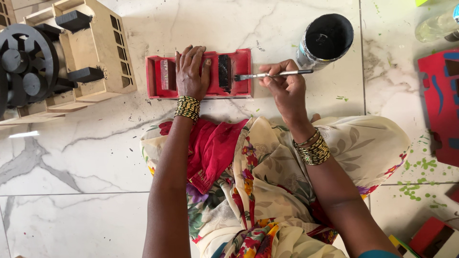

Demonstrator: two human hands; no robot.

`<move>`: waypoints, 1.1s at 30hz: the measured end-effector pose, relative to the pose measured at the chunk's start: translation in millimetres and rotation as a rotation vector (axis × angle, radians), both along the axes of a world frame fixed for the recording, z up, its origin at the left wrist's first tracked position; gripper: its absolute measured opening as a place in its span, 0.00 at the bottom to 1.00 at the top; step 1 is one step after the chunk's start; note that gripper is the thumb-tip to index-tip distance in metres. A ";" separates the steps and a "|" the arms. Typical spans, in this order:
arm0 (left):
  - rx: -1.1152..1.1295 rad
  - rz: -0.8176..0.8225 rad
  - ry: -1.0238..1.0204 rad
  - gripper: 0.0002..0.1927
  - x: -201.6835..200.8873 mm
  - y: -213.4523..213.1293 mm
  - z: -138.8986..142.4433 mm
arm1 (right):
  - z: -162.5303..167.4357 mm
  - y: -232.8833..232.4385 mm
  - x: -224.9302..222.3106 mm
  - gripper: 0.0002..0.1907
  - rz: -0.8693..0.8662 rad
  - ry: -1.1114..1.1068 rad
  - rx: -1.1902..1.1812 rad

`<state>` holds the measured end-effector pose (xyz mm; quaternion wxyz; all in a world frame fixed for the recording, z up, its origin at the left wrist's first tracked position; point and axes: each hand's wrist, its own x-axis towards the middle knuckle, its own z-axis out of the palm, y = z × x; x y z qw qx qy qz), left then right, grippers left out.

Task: The person sits on the floor painting a red wooden toy truck with black paint using a brush. They hold the toy steady with one hand, dip the brush into a paint can, and apply black paint to the truck's wheels, chassis and side panels, rotating the toy to reach different surfaces.

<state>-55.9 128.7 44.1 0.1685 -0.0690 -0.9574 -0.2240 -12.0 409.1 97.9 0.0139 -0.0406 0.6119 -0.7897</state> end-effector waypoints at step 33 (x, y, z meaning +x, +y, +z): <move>-0.003 -0.016 0.026 0.18 -2.7 -4.7 -3.4 | 7.7 -36.2 -29.8 0.09 -0.033 0.413 0.343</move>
